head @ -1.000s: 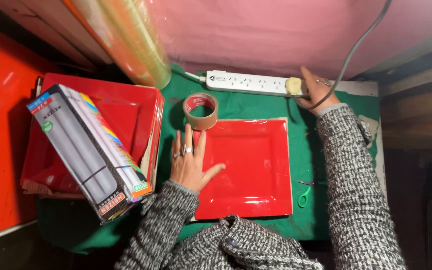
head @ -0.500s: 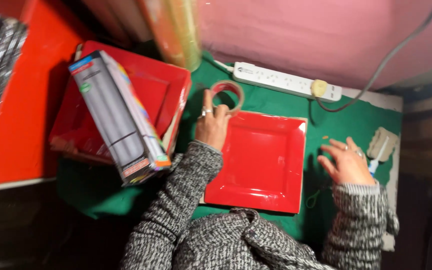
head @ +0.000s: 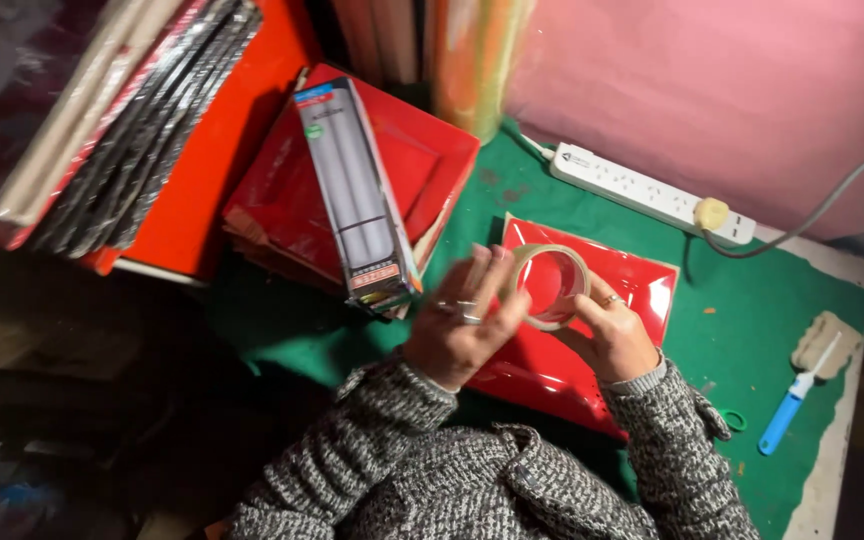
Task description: Apply adhesive tape to the edges of red square ceramic plates for protection or packaging.
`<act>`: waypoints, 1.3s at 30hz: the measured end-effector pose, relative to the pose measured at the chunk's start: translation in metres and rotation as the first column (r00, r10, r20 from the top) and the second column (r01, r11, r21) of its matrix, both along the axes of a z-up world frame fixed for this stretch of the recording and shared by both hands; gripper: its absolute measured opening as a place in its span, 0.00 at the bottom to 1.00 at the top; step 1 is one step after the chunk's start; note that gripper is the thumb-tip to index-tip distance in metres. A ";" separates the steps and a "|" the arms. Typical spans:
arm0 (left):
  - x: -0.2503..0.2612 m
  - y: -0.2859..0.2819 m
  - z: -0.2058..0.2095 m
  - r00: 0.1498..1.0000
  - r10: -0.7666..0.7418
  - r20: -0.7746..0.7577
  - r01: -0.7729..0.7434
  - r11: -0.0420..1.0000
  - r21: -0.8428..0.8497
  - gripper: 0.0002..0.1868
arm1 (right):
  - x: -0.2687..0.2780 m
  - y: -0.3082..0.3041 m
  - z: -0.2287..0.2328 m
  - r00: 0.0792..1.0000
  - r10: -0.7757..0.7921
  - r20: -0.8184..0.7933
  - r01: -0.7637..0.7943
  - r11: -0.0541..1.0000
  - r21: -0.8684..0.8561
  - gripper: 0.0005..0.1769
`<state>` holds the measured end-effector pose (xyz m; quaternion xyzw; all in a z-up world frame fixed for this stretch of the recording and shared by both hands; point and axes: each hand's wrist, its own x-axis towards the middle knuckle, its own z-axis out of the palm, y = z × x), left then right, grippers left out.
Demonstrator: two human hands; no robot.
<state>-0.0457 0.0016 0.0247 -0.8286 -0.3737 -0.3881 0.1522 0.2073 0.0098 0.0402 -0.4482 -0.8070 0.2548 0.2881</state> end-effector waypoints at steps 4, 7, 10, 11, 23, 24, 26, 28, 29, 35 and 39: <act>-0.029 -0.010 0.054 0.863 0.494 0.105 -0.466 0.859 -0.213 0.56 | -0.014 0.008 0.000 0.998 -0.043 0.056 0.028 0.968 0.250 0.19; -0.044 -0.003 0.039 0.748 0.661 0.062 -0.609 0.720 -0.331 0.70 | -0.019 0.023 -0.016 0.986 -0.131 0.105 0.119 0.986 0.117 0.14; -0.052 -0.003 0.022 0.740 0.669 0.060 -0.592 0.692 -0.414 0.68 | -0.024 0.040 -0.043 0.979 -0.129 0.158 0.088 0.966 0.244 0.14; -0.057 -0.005 0.021 0.728 0.683 0.059 -0.577 0.657 -0.485 0.66 | -0.026 0.047 -0.052 0.967 -0.147 0.206 0.108 0.976 0.187 0.13; -0.103 -0.082 0.069 0.815 0.560 0.150 -0.504 0.812 -0.295 0.58 | -0.070 0.079 -0.084 0.926 -0.042 0.375 -0.053 0.969 0.240 0.18; -0.105 -0.093 0.079 0.825 0.549 0.135 -0.506 0.823 -0.258 0.58 | -0.074 0.082 -0.085 0.916 -0.015 0.401 -0.075 0.975 0.209 0.19; -0.114 -0.108 0.089 0.848 0.518 0.111 -0.486 0.845 -0.223 0.57 | -0.075 0.091 -0.086 0.884 0.027 0.467 -0.129 0.974 0.187 0.20; -0.126 -0.118 0.097 0.875 0.477 0.077 -0.457 0.869 -0.188 0.57 | -0.075 0.094 -0.067 0.849 0.060 0.525 -0.169 0.972 0.162 0.22; -0.133 -0.121 0.100 0.912 0.407 0.053 -0.396 0.906 -0.152 0.56 | -0.075 0.091 -0.048 0.829 0.028 0.559 -0.179 0.959 0.218 0.37; -0.167 -0.113 0.125 0.971 0.221 -0.086 -0.218 0.975 0.048 0.49 | -0.091 0.047 0.115 0.959 -0.064 0.275 -0.122 0.785 0.608 0.64; -0.178 -0.088 0.154 0.984 -0.127 -0.122 0.143 0.980 0.138 0.35 | -0.125 0.037 0.143 0.883 0.034 0.469 -0.363 0.683 0.634 0.68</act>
